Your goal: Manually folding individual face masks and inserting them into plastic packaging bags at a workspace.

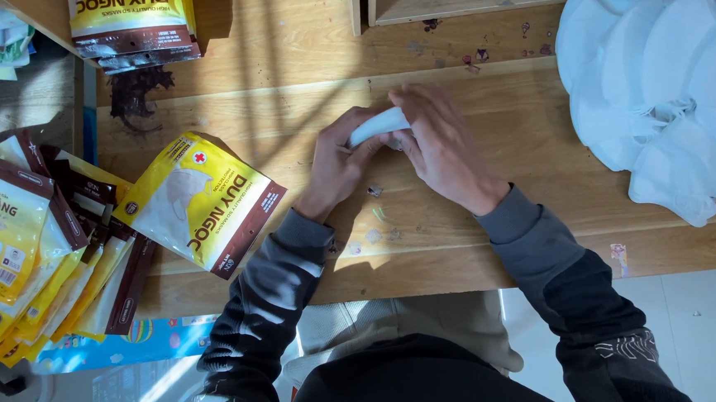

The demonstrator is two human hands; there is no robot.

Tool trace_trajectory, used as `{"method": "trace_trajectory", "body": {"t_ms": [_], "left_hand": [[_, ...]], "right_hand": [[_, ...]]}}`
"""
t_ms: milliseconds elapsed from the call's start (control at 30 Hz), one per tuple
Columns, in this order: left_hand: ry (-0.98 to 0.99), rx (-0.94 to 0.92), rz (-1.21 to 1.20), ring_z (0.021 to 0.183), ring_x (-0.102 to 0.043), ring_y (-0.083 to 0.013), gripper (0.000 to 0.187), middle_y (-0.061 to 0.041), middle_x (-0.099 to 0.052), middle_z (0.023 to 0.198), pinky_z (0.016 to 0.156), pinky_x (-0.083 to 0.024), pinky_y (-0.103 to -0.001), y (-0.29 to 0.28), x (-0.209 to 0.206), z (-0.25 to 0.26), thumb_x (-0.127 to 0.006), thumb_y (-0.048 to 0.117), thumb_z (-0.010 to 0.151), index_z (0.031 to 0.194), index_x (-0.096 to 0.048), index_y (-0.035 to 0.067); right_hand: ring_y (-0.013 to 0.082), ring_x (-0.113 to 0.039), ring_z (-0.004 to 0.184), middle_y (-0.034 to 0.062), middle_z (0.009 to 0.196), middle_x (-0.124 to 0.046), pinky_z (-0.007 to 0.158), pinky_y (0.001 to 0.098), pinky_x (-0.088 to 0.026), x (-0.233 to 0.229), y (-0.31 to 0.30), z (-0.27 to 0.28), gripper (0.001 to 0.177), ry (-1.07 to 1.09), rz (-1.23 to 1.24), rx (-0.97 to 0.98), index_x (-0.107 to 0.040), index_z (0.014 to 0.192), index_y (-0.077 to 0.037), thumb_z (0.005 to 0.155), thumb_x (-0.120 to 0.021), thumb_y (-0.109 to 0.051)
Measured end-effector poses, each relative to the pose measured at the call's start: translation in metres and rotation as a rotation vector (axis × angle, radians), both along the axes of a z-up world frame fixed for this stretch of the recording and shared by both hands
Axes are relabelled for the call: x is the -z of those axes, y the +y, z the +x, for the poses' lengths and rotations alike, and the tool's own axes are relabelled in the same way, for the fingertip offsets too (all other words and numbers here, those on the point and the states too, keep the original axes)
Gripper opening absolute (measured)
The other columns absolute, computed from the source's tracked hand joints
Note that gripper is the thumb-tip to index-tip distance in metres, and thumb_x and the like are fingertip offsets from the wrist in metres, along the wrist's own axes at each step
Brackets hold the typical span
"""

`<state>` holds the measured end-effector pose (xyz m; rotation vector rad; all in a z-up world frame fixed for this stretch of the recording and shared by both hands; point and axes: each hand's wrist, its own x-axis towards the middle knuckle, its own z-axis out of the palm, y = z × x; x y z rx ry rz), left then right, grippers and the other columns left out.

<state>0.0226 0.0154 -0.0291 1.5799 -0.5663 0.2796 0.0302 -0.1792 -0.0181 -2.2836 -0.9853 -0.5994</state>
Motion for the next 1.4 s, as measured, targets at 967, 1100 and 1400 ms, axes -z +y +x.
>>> {"method": "trace_trajectory", "body": {"t_ms": [967,1100,1400], "left_hand": [[-0.05,-0.277,0.166,0.096,-0.072,-0.0439,0.034,-0.019,-0.073,0.1,0.079,-0.06,-0.048,-0.001,0.008,-0.001,-0.079,0.021,0.093,0.118,-0.064,0.004],[-0.035,-0.329,0.226,0.088,-0.073,-0.044,0.032,-0.022,-0.069,0.09,0.073,-0.061,-0.05,-0.005,0.017,0.0,-0.071,0.025,0.098,0.117,-0.059,0.003],[-0.07,-0.34,0.277,0.084,-0.071,-0.0466,0.023,-0.019,-0.064,0.086,0.064,-0.061,-0.05,-0.007,0.015,-0.003,-0.061,0.024,0.104,0.117,-0.055,0.006]], "right_hand": [[0.0396,-0.07,0.069,0.0162,0.065,-0.059,0.099,0.0522,-0.052,0.025,-0.001,0.008,0.029,0.016,-0.112,0.105,-0.057,0.09,0.002,0.107,-0.062,-0.02],[0.0419,-0.068,0.069,0.017,0.064,-0.057,0.082,0.0535,-0.056,0.017,0.007,0.003,0.031,0.058,-0.103,0.146,-0.056,0.088,0.003,0.107,-0.06,-0.021],[0.0395,-0.068,0.085,0.0195,0.087,-0.063,0.092,0.0549,-0.05,0.0,0.016,-0.004,0.033,-0.091,-0.155,0.248,-0.054,0.125,0.008,0.107,-0.06,-0.019]]}}
